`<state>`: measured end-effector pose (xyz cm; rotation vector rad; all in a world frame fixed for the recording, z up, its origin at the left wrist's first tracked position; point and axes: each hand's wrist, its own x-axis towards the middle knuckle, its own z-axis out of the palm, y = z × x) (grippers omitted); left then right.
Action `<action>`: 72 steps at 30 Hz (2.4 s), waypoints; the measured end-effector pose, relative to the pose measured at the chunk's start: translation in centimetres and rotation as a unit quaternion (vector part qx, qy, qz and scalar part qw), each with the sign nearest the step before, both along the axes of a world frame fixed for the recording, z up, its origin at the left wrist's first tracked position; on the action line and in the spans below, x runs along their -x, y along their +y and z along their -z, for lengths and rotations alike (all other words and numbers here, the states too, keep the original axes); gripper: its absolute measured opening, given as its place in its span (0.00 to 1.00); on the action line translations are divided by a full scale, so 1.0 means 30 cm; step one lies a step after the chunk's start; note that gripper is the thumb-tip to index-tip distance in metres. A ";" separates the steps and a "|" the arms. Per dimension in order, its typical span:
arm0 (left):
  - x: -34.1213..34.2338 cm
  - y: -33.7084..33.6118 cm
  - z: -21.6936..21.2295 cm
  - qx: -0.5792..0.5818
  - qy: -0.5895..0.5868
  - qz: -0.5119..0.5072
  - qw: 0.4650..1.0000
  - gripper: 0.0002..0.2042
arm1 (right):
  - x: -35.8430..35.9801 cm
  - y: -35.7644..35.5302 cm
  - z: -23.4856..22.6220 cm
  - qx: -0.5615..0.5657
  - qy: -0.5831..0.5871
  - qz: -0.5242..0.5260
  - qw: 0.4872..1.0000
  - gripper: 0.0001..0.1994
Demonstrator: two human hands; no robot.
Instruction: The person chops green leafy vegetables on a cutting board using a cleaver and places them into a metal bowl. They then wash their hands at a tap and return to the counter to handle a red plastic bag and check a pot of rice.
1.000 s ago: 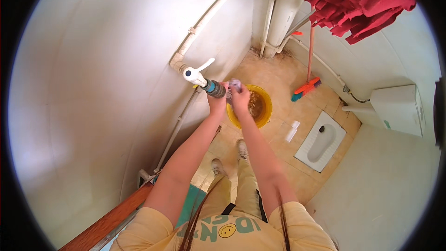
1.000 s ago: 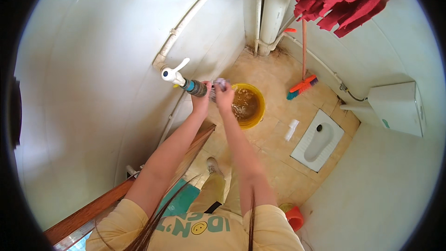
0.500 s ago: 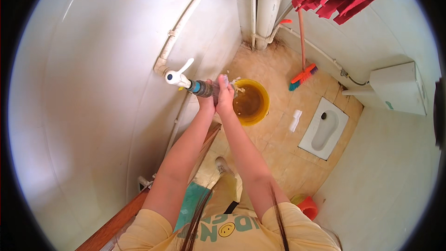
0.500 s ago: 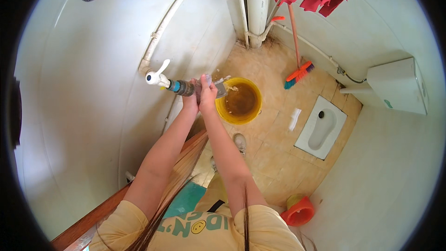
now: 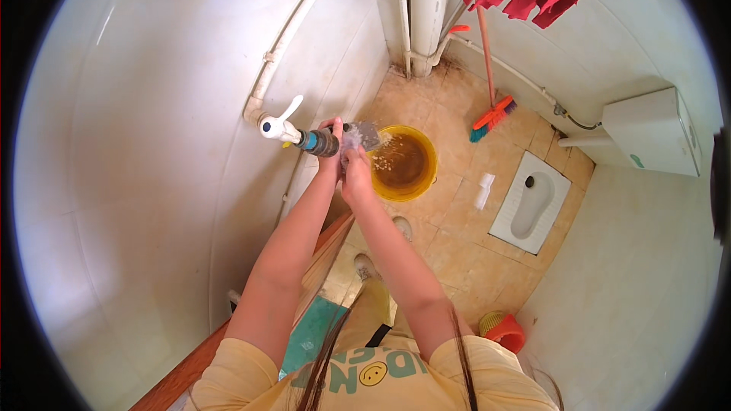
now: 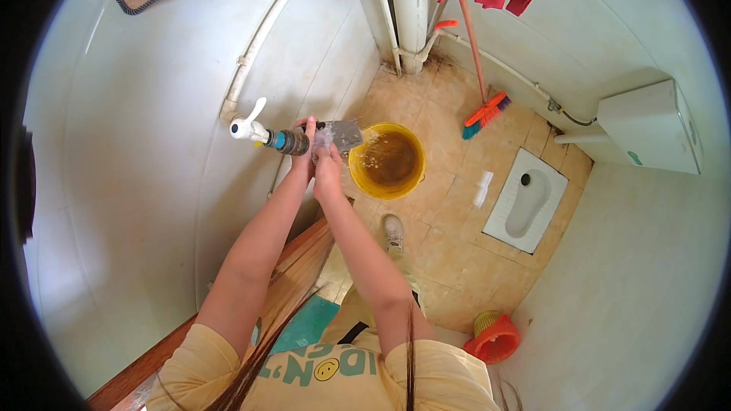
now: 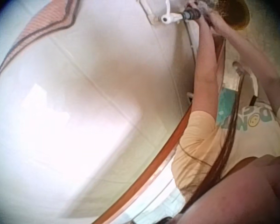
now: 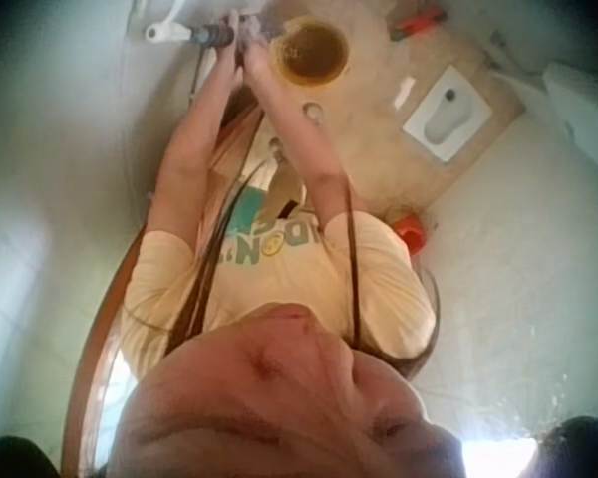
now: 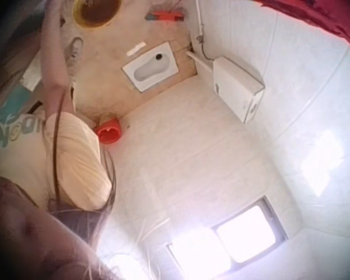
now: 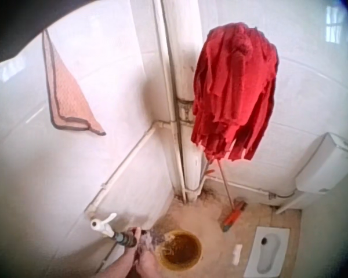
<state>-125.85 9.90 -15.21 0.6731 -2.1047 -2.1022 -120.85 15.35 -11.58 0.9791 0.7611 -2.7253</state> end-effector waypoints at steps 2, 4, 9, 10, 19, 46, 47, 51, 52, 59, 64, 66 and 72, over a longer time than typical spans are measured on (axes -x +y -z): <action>-0.010 0.010 -0.016 0.001 -0.001 -0.019 1.000 0.14 | -0.001 -0.011 -0.013 -0.074 0.010 0.008 0.997 0.09; -0.009 0.004 0.011 0.035 0.020 -0.020 0.999 0.15 | 0.027 -0.025 0.045 -0.172 0.030 0.005 0.985 0.07; 0.004 -0.011 0.024 -0.007 0.005 -0.022 1.000 0.16 | 0.108 -0.043 0.159 -0.259 0.072 -0.039 0.962 0.06; 0.003 -0.004 0.020 -0.034 0.011 -0.028 0.999 0.17 | 0.117 -0.051 0.175 -0.276 0.070 -0.039 0.958 0.07; -0.002 -0.003 0.054 -0.048 0.011 -0.049 0.998 0.14 | 0.145 -0.003 0.113 -0.337 0.054 -0.061 0.938 0.16; -0.246 -0.056 -0.151 0.077 0.009 0.058 0.995 0.10 | -0.030 0.115 -0.424 -0.511 0.276 -0.115 0.805 0.16; -0.250 -0.042 -0.169 0.077 -0.002 0.062 0.995 0.10 | -0.067 0.169 -0.418 -0.414 0.204 -0.073 0.884 0.15; -0.267 0.001 -0.228 0.070 0.014 0.098 0.993 0.11 | -0.311 0.416 -0.296 0.040 0.150 0.081 0.984 0.08; -0.282 0.011 -0.230 0.067 0.022 0.118 0.990 0.11 | -0.421 0.454 -0.299 0.061 0.135 0.109 0.983 0.08; -0.350 0.100 -0.246 -0.029 -0.017 0.234 0.972 0.11 | -0.906 0.604 -0.250 0.108 0.107 0.308 0.939 0.12; -0.438 0.139 -0.224 -0.062 -0.114 0.296 0.946 0.14 | -1.213 0.729 -0.345 -0.070 0.180 0.321 0.927 0.15; -0.468 0.164 -0.185 -0.025 -0.130 0.307 0.942 0.14 | -1.310 0.749 -0.437 -0.135 0.109 0.358 0.917 0.13; -0.555 0.245 -0.107 0.043 -0.119 0.377 0.918 0.14 | -1.542 0.849 -0.572 -0.308 -0.038 0.415 0.855 0.09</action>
